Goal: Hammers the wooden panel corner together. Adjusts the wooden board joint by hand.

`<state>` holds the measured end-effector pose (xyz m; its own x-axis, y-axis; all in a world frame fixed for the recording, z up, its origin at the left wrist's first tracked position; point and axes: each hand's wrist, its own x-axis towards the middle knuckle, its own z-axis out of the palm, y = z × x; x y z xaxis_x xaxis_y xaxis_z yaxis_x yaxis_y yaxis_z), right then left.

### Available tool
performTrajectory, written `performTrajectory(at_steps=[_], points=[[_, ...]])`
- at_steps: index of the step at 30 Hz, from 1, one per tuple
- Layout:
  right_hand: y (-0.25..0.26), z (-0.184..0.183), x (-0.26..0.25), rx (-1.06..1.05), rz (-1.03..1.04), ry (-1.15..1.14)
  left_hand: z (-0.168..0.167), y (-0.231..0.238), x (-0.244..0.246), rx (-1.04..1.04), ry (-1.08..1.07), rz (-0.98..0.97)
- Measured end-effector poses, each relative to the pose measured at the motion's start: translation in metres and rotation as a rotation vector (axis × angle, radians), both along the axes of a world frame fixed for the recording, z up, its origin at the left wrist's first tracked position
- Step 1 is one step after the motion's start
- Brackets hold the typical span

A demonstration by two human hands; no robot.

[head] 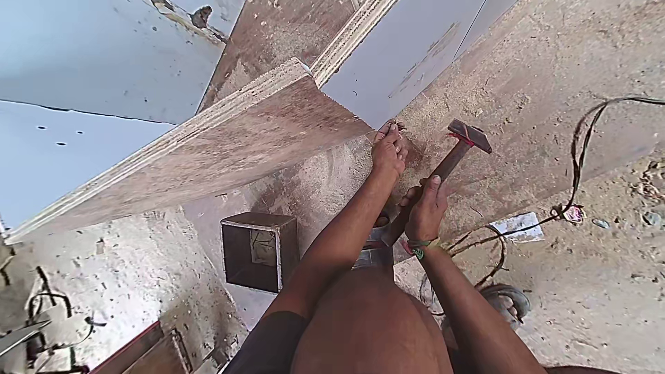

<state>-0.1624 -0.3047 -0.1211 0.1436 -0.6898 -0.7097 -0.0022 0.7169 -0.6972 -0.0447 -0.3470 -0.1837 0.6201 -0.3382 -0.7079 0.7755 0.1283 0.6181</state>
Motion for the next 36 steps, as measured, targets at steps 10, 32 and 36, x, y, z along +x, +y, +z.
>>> performTrajectory(at_steps=[10,32,36], points=[[-0.004,-0.012,-0.002,-0.054,0.076,-0.077,-0.003,0.002,0.001,-0.03,0.019,0.021],[0.044,-0.016,0.03,0.002,0.062,0.008,0.083,-0.027,0.011,0.428,0.203,-0.107],[0.014,-0.023,0.013,-0.036,0.105,-0.06,-0.005,0.006,0.006,-0.091,0.027,-0.008]])
